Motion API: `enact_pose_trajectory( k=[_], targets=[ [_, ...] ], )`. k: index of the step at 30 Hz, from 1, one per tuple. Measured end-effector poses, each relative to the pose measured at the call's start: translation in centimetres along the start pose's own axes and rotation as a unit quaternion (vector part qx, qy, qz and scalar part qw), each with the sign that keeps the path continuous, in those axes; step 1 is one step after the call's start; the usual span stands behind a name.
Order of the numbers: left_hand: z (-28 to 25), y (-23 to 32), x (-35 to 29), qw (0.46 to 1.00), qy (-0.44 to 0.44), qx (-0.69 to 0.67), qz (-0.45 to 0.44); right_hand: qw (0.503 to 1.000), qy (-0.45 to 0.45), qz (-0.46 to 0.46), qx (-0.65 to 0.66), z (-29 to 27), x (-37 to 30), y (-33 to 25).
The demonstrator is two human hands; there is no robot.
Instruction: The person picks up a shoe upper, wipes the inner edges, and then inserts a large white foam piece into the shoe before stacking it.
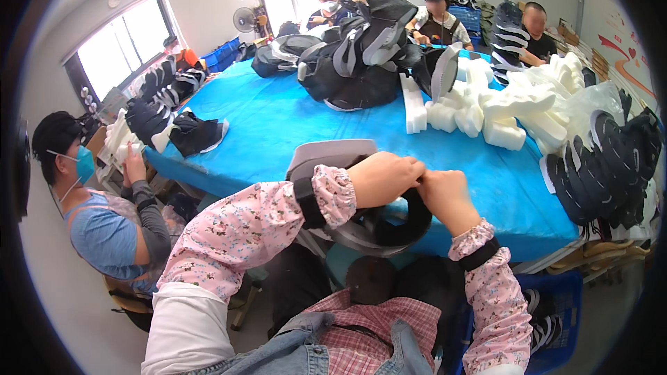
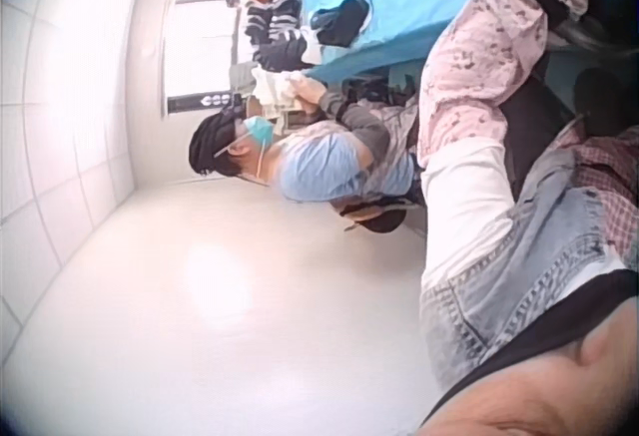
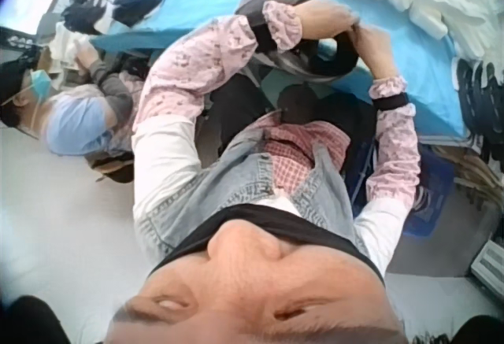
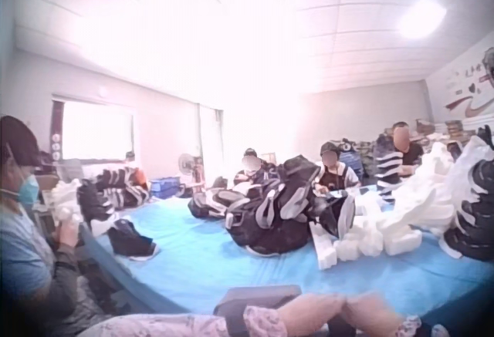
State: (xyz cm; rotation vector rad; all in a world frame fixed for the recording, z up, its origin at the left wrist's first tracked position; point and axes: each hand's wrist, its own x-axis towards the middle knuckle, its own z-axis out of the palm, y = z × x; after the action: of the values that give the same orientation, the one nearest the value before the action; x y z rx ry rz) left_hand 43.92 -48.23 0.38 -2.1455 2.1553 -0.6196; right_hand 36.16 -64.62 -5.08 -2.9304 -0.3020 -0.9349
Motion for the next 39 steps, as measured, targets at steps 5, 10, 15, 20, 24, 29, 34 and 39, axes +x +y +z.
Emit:
enact_pose_trajectory(
  k=[5, 10, 15, 20, 24, 29, 34, 39],
  targets=[
    [-3.0, 1.4, -1.1, 0.989, 0.065, -0.038, -0.129, 0.998, 0.007, 0.058, -0.037, 1.0, -0.4, 1.5],
    [-2.1, 0.2, -2.2, 0.976, 0.035, 0.122, -0.175, 0.994, -0.025, 0.100, -0.026, 0.6, -0.3, -0.4],
    [-1.9, -0.3, -2.5, 0.980, 0.015, 0.078, -0.181, 0.987, -0.058, 0.148, -0.024, 1.0, -1.1, 0.4],
    [-2.1, -2.4, -3.6, 0.965, 0.032, 0.114, -0.234, 0.989, -0.031, 0.144, -0.013, 0.6, -0.9, -0.5],
    [-2.8, -3.5, -4.6, 0.965, 0.064, 0.015, -0.255, 0.989, 0.013, 0.146, -0.021, -1.5, 0.0, 0.5],
    [-1.2, -3.7, -5.3, 0.942, 0.131, -0.111, -0.290, 0.983, 0.006, 0.134, -0.122, -3.0, 1.0, 1.1],
    [-1.5, -4.6, -6.5, 0.923, 0.116, -0.155, -0.332, 0.984, 0.011, 0.146, -0.100, -2.2, 1.3, 0.5],
    [-1.8, -3.6, -4.5, 0.897, 0.154, -0.233, -0.342, 0.980, -0.011, 0.164, -0.111, -2.1, 1.3, 0.4]
  ],
)
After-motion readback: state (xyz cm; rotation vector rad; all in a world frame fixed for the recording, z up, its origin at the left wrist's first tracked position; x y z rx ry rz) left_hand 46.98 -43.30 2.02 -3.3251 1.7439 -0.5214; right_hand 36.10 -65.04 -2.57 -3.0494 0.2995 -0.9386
